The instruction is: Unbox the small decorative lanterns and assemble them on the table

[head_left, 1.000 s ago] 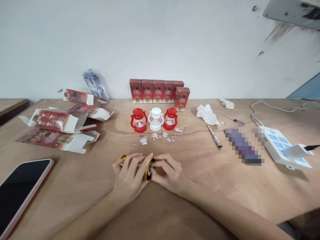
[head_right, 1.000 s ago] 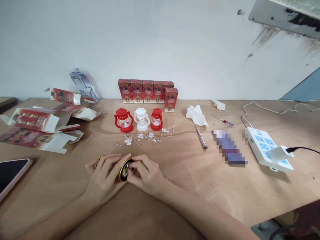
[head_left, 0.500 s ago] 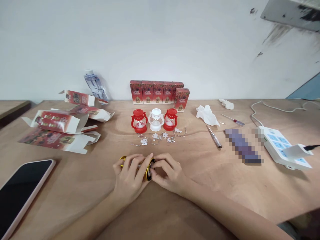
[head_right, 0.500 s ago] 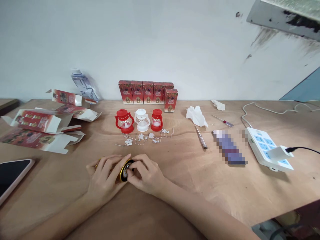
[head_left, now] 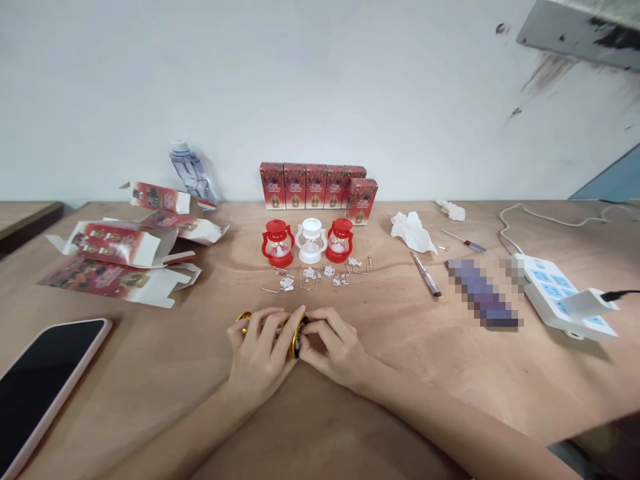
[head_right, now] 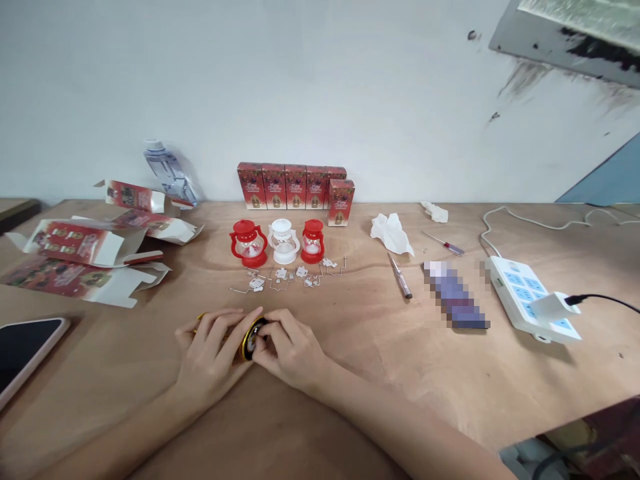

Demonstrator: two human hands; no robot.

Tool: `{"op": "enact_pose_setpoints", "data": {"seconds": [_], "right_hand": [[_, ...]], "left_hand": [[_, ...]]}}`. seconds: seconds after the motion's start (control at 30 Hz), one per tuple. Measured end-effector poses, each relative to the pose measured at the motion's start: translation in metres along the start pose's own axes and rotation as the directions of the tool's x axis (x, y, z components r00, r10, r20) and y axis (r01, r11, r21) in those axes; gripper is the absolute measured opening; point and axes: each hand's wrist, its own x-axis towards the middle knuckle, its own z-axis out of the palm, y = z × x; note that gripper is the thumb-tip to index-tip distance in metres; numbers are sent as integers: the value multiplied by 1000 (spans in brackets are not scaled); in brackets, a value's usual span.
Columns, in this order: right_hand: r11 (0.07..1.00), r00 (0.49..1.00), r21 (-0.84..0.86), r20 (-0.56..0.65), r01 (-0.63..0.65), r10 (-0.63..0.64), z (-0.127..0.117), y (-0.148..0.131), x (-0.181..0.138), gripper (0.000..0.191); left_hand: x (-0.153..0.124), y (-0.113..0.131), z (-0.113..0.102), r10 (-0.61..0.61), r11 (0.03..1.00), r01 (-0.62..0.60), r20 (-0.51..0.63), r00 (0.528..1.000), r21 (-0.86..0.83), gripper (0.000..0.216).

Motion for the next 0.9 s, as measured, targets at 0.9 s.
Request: {"op": "enact_pose_setpoints", "data": {"seconds": [0.9], "right_hand": [[999,997,-23,-72,-31,29,10,1,-1,11]], "left_hand": [[1,-2,2,-19,999,20,-22,1000,40,35]]}}
